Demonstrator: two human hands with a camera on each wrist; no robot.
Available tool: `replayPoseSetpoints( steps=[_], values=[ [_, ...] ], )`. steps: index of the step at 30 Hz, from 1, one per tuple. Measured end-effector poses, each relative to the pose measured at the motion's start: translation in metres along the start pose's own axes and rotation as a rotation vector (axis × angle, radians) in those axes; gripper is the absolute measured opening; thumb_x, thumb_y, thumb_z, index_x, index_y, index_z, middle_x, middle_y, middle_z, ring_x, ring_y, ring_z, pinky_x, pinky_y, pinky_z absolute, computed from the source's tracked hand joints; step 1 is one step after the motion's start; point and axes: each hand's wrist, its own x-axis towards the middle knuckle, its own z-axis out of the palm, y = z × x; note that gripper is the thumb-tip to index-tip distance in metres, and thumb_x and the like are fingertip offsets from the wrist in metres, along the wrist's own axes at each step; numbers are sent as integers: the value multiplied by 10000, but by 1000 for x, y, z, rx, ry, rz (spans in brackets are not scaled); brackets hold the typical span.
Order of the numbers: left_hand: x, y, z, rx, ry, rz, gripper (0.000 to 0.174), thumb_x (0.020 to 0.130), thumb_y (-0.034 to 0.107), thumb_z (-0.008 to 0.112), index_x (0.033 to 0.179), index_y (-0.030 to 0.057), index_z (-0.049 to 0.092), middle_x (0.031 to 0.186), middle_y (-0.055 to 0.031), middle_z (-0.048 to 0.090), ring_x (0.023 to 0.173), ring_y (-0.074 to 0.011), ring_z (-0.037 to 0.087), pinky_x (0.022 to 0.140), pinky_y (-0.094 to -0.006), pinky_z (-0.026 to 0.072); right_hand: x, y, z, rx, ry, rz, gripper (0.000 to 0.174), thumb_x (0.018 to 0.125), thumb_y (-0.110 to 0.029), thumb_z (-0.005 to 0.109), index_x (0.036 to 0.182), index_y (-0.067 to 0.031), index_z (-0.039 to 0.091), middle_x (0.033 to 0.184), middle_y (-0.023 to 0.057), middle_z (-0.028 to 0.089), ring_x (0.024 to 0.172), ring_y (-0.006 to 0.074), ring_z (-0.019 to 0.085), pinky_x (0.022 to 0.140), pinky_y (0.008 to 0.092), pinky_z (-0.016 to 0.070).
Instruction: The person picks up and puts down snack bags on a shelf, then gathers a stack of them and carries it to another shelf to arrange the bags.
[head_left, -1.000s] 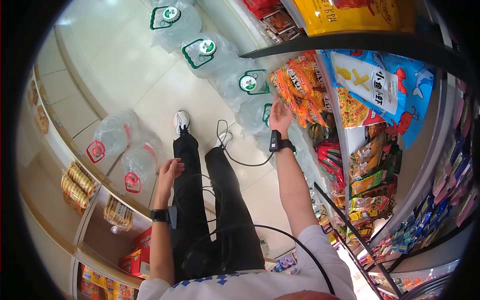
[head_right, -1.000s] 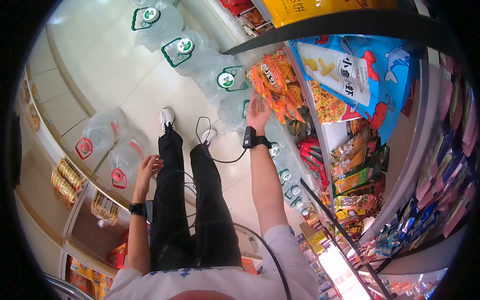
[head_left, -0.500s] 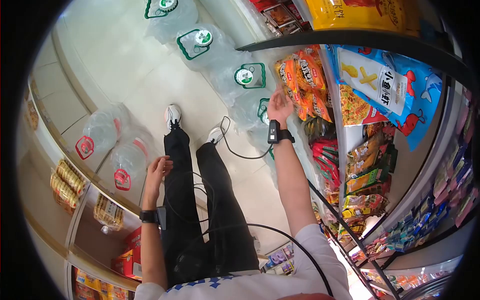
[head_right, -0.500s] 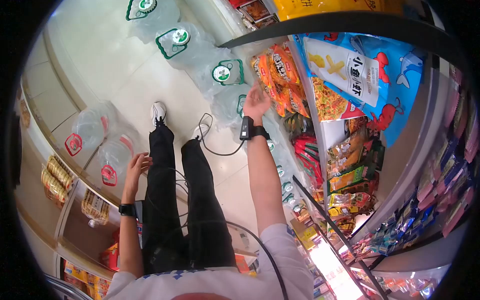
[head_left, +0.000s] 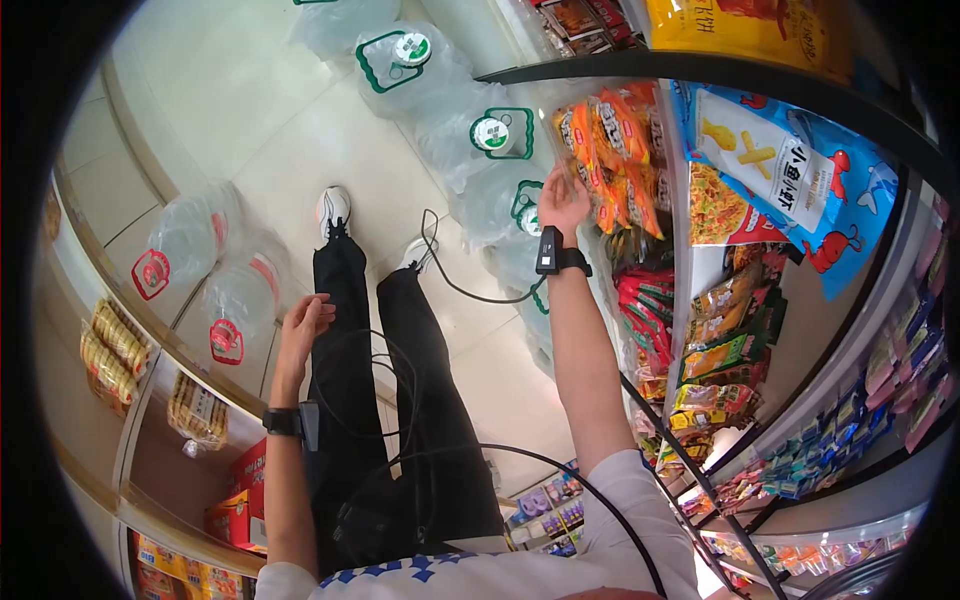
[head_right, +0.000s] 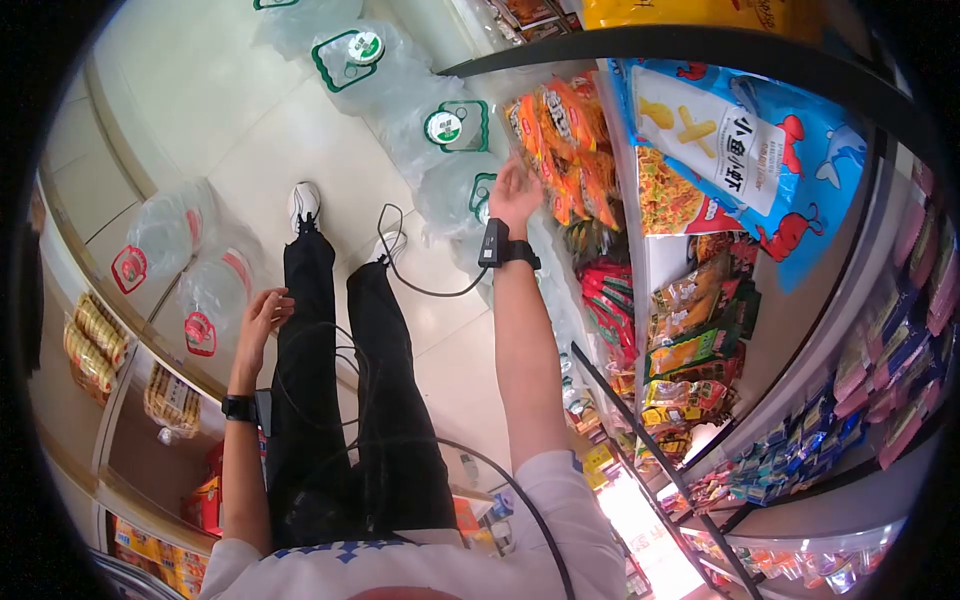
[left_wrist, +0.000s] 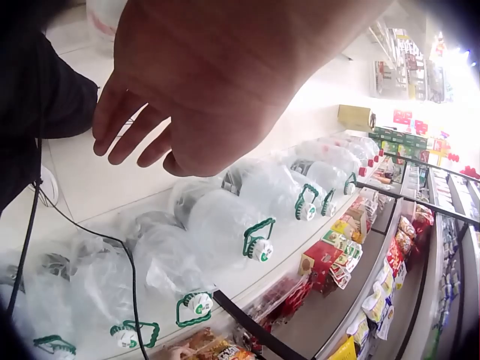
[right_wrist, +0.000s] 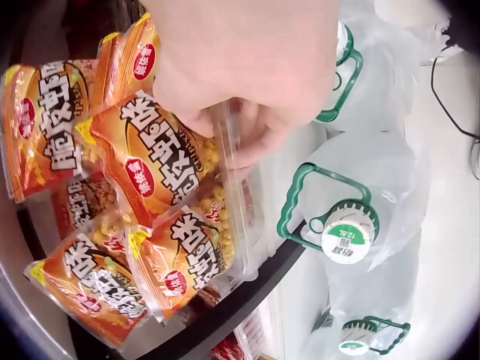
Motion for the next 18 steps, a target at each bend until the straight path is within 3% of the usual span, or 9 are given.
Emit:
replayPoseSetpoints(
  steps=[4, 10, 18],
  values=[
    [2, 3, -5, 8, -2, 11, 377, 1066, 340, 499, 1243, 43, 649, 1097, -87, 707, 1006, -164, 666, 920, -308, 509, -7, 4, 2, -9, -3, 11, 526, 884, -46, 559, 1362, 123, 418, 1403, 275, 500, 1167, 321, 604, 958, 350, 583],
    [5, 0, -9, 12, 2, -3, 384, 1066, 351, 501, 1246, 45, 649, 1112, -87, 704, 1020, -165, 659, 935, -309, 500, 1, 4, 8, -25, -63, 73, 547, 896, -47, 536, 1388, 135, 382, 1471, 267, 437, 1226, 310, 571, 973, 343, 580],
    [6, 7, -14, -20, -14, -12, 405, 1065, 368, 501, 1268, 44, 635, 1131, -86, 697, 1046, -169, 646, 959, -313, 485, 0, 2, 3, -69, -24, 53, 541, 885, -53, 541, 1375, 142, 417, 1424, 269, 493, 1191, 309, 594, 917, 331, 604]
  ],
)
